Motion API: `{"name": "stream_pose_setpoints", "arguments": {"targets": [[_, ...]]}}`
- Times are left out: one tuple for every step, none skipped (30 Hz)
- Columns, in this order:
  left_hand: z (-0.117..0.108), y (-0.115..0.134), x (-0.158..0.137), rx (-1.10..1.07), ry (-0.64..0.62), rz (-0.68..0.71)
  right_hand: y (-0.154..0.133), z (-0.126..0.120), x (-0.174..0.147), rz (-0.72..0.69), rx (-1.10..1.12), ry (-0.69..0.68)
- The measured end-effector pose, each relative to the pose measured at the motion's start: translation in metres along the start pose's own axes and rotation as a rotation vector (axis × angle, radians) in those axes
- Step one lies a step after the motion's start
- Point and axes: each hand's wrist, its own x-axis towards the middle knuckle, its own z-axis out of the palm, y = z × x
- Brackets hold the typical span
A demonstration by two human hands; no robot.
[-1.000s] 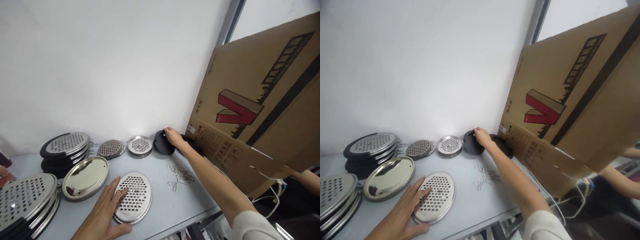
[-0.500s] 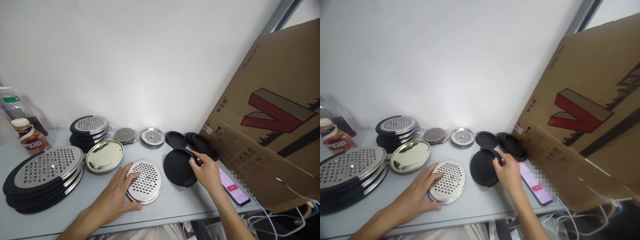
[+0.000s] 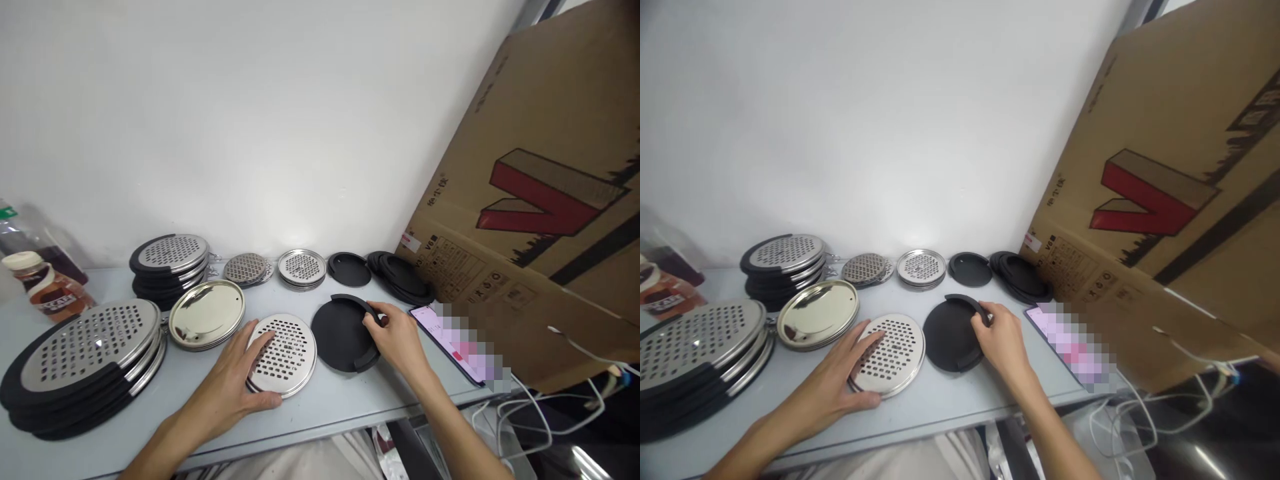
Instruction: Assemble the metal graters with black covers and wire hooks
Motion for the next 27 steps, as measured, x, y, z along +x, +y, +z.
{"name": "stream_pose_setpoints", "arguments": {"targets": [[0.0, -0.001, 0.0, 0.008, -0.011, 0.004, 0.001, 0.001, 0.0, 0.016, 0.012, -0.006], [0.0, -0.002, 0.0, 0.015, -0.021, 0.005, 0.003, 0.002, -0.001, 0.04, 0.023, -0.016], [0.001, -0.002, 0.0, 0.021, -0.029, 0.004, 0.004, 0.003, -0.001, 0.07, 0.03, -0.032], [0.001, -0.002, 0.0, 0.025, -0.036, 0.001, 0.005, 0.004, -0.001, 0.103, 0.031, -0.051], [0.0, -0.001, 0.001, 0.028, -0.042, -0.001, 0.005, 0.005, -0.002, 0.128, 0.028, -0.071], [0.0, -0.001, 0.001, 0.031, -0.045, -0.003, 0.004, 0.005, -0.003, 0.138, 0.022, -0.082], [0.0, -0.001, 0.001, 0.033, -0.047, -0.003, 0.003, 0.005, -0.005, 0.124, 0.015, -0.074], [-0.001, 0.0, 0.001, 0.037, -0.051, -0.003, 0.0, 0.004, -0.007, 0.088, 0.011, -0.047], [-0.001, 0.0, 0.002, 0.041, -0.057, -0.003, -0.002, 0.003, -0.008, 0.036, 0.011, -0.007], [-0.002, 0.0, 0.002, 0.046, -0.063, -0.003, -0.005, 0.002, -0.01, -0.02, 0.016, 0.04], [-0.002, -0.001, 0.002, 0.051, -0.069, -0.002, -0.009, 0.001, -0.012, -0.061, 0.025, 0.081], [-0.002, -0.001, 0.002, 0.056, -0.073, 0.005, -0.012, 0.001, -0.013, -0.075, 0.035, 0.102], [-0.002, -0.002, 0.003, 0.059, -0.077, 0.017, -0.015, 0.001, -0.015, -0.061, 0.048, 0.092], [-0.002, -0.003, 0.003, 0.061, -0.08, 0.031, -0.018, 0.003, -0.016, -0.028, 0.066, 0.058], [-0.001, -0.003, 0.003, 0.064, -0.081, 0.041, -0.021, 0.006, -0.017, 0.008, 0.088, 0.013], [-0.001, -0.003, 0.004, 0.066, -0.081, 0.046, -0.023, 0.011, -0.019, 0.034, 0.113, -0.032], [0.0, -0.004, 0.004, 0.067, -0.075, 0.045, -0.026, 0.016, -0.021, 0.041, 0.138, -0.073], [0.0, -0.004, 0.004, 0.067, -0.066, 0.041, -0.029, 0.022, -0.023, 0.027, 0.161, -0.101], [0.001, -0.003, 0.004, 0.066, -0.056, 0.035, -0.032, 0.028, -0.026, 0.0, 0.177, -0.121], [0.001, -0.003, 0.004, 0.061, -0.047, 0.033, -0.034, 0.033, -0.029, -0.031, 0.188, -0.135], [0.001, -0.002, 0.004, 0.055, -0.046, 0.034, -0.036, 0.037, -0.032, -0.059, 0.198, -0.155], [0.001, -0.001, 0.004, 0.047, -0.048, 0.033, -0.037, 0.039, -0.035, -0.081, 0.21, -0.182], [0.001, 0.0, 0.004, 0.04, -0.051, 0.03, -0.037, 0.038, -0.037, -0.097, 0.225, -0.213], [0.0, 0.001, 0.004, 0.032, -0.053, 0.029, -0.036, 0.036, -0.039, -0.107, 0.244, -0.249], [0.0, 0.002, 0.004, 0.024, -0.05, 0.027, -0.034, 0.033, -0.04, -0.115, 0.267, -0.294], [-0.001, 0.003, 0.004, 0.015, -0.043, 0.027, -0.032, 0.028, -0.04, -0.123, 0.294, -0.348], [-0.001, 0.005, 0.005, 0.006, -0.032, 0.028, -0.029, 0.022, -0.04, -0.129, 0.324, -0.406]]}}
